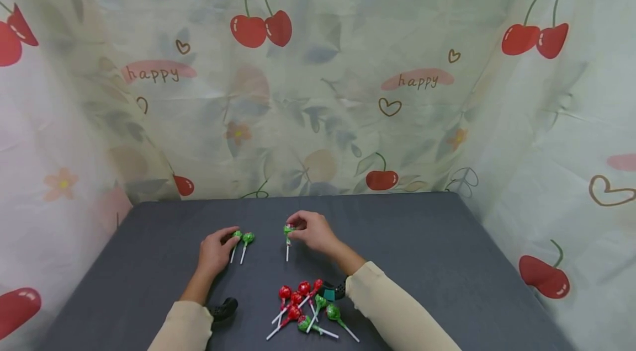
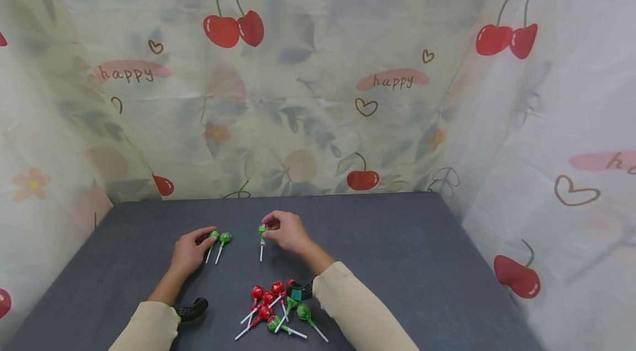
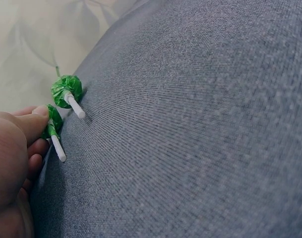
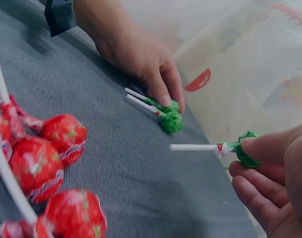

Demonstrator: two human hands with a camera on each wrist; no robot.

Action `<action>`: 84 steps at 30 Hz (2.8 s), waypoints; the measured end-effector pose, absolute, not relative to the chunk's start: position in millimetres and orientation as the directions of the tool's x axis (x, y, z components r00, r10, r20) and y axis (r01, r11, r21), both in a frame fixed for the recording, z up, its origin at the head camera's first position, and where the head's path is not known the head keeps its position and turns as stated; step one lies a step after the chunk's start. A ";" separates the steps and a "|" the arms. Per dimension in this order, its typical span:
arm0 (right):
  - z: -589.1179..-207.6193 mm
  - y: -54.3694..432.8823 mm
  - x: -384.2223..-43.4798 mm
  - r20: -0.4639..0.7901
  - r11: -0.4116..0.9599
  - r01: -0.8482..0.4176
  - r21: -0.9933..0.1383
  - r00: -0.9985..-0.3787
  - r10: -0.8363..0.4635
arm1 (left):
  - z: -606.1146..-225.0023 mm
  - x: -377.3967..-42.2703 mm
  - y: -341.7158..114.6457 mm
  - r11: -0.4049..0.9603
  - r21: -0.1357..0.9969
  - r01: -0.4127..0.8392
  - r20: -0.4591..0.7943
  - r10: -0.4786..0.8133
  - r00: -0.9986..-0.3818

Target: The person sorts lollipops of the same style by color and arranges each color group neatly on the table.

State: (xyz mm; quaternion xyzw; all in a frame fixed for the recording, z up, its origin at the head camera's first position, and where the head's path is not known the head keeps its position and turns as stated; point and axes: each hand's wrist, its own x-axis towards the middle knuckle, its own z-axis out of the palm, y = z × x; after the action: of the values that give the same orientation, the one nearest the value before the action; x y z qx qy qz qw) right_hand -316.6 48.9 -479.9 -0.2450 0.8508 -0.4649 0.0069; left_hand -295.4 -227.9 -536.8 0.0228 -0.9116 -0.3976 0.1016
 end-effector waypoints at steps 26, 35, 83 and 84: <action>-511.0 -8.1 -326.3 0.115 0.551 -0.262 -0.792 -0.951 -0.287 | -533.9 -293.9 -222.9 0.689 0.723 0.044 0.186 -0.133 -0.973; -510.3 -24.2 -324.8 0.138 0.552 -0.270 -0.789 -0.953 -0.268 | -533.2 -294.5 -222.0 0.694 0.720 0.025 0.181 -0.152 -0.972; -522.6 -33.3 -321.1 0.166 0.544 -0.259 -0.798 -0.963 -0.214 | -534.3 -295.8 -222.7 0.702 0.711 0.054 0.220 -0.148 -0.964; -522.7 -32.1 -320.8 0.162 0.531 -0.257 -0.808 -0.962 -0.218 | -534.4 -295.7 -222.9 0.702 0.710 0.057 0.223 -0.147 -0.964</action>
State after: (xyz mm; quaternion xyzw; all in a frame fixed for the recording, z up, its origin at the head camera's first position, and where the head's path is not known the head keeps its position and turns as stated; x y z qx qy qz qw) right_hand -320.8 -32.1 -522.7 -0.1357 0.8747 -0.4648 -0.0206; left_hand -295.7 -222.9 -534.4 0.0248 -0.9129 -0.3853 0.1323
